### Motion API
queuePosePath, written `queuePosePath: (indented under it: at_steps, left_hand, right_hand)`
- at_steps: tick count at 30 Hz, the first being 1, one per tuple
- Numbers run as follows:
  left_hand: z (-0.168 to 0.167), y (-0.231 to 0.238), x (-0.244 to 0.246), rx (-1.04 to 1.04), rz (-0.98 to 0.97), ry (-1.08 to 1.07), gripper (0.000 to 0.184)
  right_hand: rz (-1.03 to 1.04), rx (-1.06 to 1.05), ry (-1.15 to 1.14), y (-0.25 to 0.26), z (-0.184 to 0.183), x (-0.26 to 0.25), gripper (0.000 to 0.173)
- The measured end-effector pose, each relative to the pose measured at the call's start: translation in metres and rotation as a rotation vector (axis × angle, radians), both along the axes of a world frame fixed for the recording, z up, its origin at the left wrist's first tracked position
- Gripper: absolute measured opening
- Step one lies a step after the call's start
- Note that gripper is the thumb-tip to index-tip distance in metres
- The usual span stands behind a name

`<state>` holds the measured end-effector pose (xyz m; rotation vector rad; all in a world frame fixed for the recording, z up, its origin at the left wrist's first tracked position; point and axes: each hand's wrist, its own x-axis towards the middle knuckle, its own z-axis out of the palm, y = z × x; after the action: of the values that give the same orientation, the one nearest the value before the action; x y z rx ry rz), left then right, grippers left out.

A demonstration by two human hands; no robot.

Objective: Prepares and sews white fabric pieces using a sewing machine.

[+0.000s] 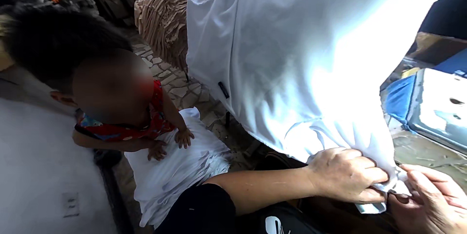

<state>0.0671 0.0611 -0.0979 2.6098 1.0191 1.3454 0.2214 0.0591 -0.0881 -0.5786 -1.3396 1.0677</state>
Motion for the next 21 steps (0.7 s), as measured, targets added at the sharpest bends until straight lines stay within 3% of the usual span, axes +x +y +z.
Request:
queuePosePath:
  at_steps: [21]
  left_hand:
    - [-0.0032, -0.0003, 0.0005, 0.043, 0.000, -0.003, 0.018]
  right_hand:
    - [-0.026, -0.006, 0.028, -0.0018, -0.0018, -0.0006, 0.025]
